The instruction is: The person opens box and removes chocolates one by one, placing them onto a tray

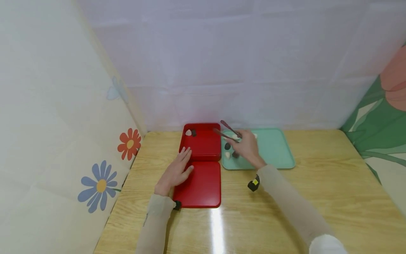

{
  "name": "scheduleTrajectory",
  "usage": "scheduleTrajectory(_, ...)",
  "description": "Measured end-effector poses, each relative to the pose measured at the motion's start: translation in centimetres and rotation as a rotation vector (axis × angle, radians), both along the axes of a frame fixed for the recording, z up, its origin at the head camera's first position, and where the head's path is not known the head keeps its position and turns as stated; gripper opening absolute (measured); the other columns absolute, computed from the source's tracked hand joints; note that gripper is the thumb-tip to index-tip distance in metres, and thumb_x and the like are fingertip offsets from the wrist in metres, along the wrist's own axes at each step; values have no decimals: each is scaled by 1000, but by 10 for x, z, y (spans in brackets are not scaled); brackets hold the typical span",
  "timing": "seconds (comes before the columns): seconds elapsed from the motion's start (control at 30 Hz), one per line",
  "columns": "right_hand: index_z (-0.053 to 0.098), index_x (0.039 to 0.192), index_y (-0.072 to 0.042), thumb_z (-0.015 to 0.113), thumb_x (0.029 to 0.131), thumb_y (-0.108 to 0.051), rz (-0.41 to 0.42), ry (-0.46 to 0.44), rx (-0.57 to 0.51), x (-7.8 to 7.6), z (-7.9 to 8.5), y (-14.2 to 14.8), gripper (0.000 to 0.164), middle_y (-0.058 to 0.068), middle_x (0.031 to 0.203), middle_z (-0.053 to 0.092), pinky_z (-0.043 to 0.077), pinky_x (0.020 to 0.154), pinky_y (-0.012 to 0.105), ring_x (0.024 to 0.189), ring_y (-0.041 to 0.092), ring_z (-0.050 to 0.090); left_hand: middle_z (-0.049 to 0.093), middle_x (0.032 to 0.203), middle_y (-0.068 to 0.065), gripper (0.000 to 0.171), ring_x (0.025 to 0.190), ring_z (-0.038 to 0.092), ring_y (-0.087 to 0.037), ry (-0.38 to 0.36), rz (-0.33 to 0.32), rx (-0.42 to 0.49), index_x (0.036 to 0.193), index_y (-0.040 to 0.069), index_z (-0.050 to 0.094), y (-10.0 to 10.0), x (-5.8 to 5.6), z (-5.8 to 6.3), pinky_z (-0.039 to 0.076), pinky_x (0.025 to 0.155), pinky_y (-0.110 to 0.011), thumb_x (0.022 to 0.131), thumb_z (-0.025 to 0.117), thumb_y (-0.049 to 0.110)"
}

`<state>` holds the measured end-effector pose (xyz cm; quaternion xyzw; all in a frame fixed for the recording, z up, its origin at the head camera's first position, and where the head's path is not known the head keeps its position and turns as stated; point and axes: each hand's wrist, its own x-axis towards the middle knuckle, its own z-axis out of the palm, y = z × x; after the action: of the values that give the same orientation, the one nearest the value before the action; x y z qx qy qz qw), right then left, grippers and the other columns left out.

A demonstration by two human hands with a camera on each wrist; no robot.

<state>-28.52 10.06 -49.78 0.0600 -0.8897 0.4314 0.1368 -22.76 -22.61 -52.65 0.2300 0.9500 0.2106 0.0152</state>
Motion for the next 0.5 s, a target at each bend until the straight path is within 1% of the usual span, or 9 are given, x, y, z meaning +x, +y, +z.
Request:
scheduleTrajectory(0.13, 78, 128, -8, 87, 89, -42, 0, 12, 1, -4, -2, -9, 53, 19, 121, 73, 59, 82, 50, 106, 35, 69, 22, 178, -15, 76, 167, 13, -38, 3, -1, 1, 168, 1, 28, 0, 0, 0, 28, 130, -58, 107, 63, 28)
scheduleTrajectory(0.23, 78, 129, -8, 86, 90, -45, -2, 43, 15, -6, -3, -15, 54, 18, 118, 74, 59, 81, 48, 103, 34, 70, 23, 178, -17, 75, 166, 14, -39, 14, -12, 10, 167, -1, 28, 0, 1, 0, 28, 130, -59, 107, 64, 27)
scheduleTrajectory(0.4, 82, 120, -11, 84, 93, -45, 2, 101, 65, -10, -4, -24, 44, 12, 100, 76, 55, 73, 41, 87, 26, 68, 25, 176, -20, 73, 165, 15, -41, 36, -29, 26, 166, -3, 30, 0, 1, 0, 27, 130, -59, 107, 63, 25)
scheduleTrajectory(0.47, 82, 120, -11, 82, 94, -45, 10, 99, 86, -13, -4, -28, 42, 10, 96, 77, 53, 68, 37, 80, 22, 67, 25, 176, -20, 73, 165, 16, -41, 39, -28, 29, 166, -4, 30, 0, 1, 0, 27, 130, -59, 107, 63, 24)
scheduleTrajectory(0.5, 81, 124, -12, 81, 95, -45, 21, 91, 89, -14, -5, -30, 44, 8, 95, 77, 51, 64, 35, 75, 21, 66, 25, 176, -20, 73, 165, 16, -41, 40, -28, 30, 166, -4, 30, 0, 1, 0, 27, 130, -59, 107, 63, 23)
